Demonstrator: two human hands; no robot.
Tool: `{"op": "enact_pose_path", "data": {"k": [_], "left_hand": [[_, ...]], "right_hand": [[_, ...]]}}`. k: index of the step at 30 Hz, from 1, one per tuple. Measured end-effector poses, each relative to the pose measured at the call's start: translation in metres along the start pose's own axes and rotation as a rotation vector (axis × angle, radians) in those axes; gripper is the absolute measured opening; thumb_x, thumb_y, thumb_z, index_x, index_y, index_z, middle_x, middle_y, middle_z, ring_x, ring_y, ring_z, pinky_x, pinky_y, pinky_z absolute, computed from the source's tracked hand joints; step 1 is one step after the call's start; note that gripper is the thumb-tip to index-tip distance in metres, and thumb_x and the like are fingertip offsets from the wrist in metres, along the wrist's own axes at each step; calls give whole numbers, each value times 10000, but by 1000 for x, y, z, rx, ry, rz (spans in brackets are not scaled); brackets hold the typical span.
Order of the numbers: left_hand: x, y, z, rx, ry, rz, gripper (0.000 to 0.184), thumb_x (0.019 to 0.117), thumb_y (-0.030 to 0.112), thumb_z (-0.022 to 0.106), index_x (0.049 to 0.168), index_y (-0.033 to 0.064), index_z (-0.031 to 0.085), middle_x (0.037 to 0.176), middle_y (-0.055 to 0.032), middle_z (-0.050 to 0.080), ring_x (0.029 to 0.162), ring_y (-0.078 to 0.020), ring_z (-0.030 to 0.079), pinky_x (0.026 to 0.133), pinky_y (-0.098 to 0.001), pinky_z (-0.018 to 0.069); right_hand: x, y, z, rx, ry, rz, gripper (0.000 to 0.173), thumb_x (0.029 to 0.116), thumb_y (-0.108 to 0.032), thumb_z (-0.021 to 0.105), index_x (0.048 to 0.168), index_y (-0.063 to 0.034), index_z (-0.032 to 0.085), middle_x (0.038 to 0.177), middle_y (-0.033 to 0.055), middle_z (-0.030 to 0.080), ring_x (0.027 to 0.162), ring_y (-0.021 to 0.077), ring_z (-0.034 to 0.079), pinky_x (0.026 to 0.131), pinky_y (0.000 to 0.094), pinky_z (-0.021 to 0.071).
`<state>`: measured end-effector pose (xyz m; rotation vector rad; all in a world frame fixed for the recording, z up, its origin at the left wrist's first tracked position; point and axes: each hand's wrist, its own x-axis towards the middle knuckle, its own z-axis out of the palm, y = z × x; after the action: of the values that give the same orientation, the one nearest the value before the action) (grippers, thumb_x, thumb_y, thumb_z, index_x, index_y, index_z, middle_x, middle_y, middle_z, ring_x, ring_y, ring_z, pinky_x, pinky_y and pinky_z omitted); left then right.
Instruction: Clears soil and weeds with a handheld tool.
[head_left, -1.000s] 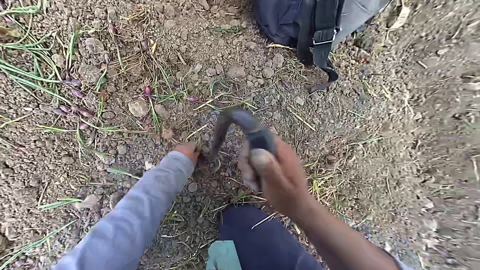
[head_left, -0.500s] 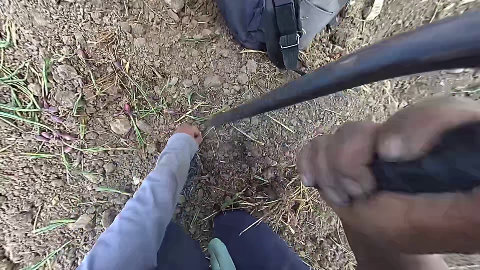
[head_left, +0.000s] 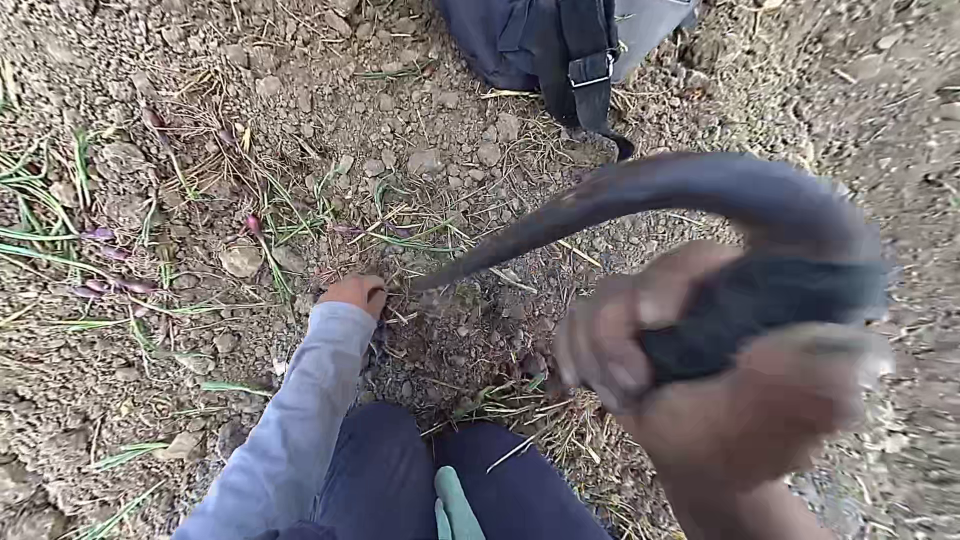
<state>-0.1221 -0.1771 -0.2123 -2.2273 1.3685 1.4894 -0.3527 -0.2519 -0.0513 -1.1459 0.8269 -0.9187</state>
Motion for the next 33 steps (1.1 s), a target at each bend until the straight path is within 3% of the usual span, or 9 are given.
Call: {"op": "enact_pose_path", "data": {"k": [5, 11, 14, 17, 20, 23, 27, 30, 33], "left_hand": [[-9, -2, -10, -392, 145, -159, 259, 1032, 136, 611, 1222, 0, 722, 1154, -263, 716, 1089, -417, 682, 995, -630, 476], [-10, 34, -3, -964, 156, -298, 152, 1057, 83, 551, 1114, -3, 662, 782, -18, 701, 433, 16, 420, 421, -158, 359], [-10, 40, 33, -731, -68, -237, 195, 1045, 118, 584, 1114, -26, 696, 848, -85, 700, 577, -108, 534, 555, -295, 472], [-3, 36, 69, -455, -217, -110, 308, 1063, 216, 579, 1187, -29, 721, 1171, -273, 705, 1161, -418, 655, 1061, -628, 446], [-12, 40, 40, -250, -73, 15, 302, 1058, 215, 567, 1237, 40, 734, 1228, -259, 703, 1218, -450, 638, 1076, -672, 436], [0, 40, -20, -129, 217, -7, 282, 999, 73, 617, 1259, 24, 716, 1332, -298, 622, 1251, -496, 587, 1038, -698, 442], [63, 27, -41, 196, 167, -8, 291, 984, 74, 653, 1263, 17, 711, 1499, -264, 505, 1425, -520, 408, 1086, -723, 389], [45, 26, -56, 67, 239, 83, 272, 1056, 88, 555, 1245, -64, 680, 1353, -318, 605, 1291, -519, 558, 1061, -718, 410], [10, 45, -51, -489, 397, 18, 197, 1022, 101, 635, 1176, -18, 668, 992, -137, 711, 808, -185, 686, 771, -383, 581]], "right_hand": [[24, 30, 14, -204, -101, -63, 423, 1018, -581, 489, 952, -167, 548, 602, -93, 526, 469, -8, 517, 402, 188, 475], [-24, 116, 9, -474, -151, 261, 622, 997, -654, 432, 1003, -56, 601, 583, -17, 503, 431, 69, 478, 405, 272, 452], [-33, 64, -2, -293, -59, 195, 533, 983, -695, 440, 981, -181, 581, 587, -85, 480, 454, 8, 473, 416, 213, 448], [-21, -10, -16, -42, 5, 52, 358, 984, -563, 574, 1135, -245, 640, 643, -99, 547, 493, 11, 522, 448, 189, 478], [-2, -32, -32, 106, 24, -121, 224, 916, -385, 721, 941, -179, 637, 618, -56, 586, 495, 61, 585, 456, 220, 516], [10, 9, -38, -443, 40, -78, 441, 987, -662, 484, 989, -226, 549, 599, -131, 533, 472, -14, 519, 409, 199, 467], [-4, 50, -39, -584, 57, 160, 575, 1001, -683, 409, 992, -129, 567, 595, -74, 498, 443, 38, 482, 404, 260, 462], [-6, -4, -36, -290, 70, -56, 392, 1002, -617, 500, 1024, -235, 582, 622, -109, 521, 472, 14, 495, 409, 204, 446], [14, -22, -38, -152, 62, -227, 331, 973, -576, 585, 948, -250, 534, 610, -101, 562, 473, 28, 546, 412, 206, 481]]}}
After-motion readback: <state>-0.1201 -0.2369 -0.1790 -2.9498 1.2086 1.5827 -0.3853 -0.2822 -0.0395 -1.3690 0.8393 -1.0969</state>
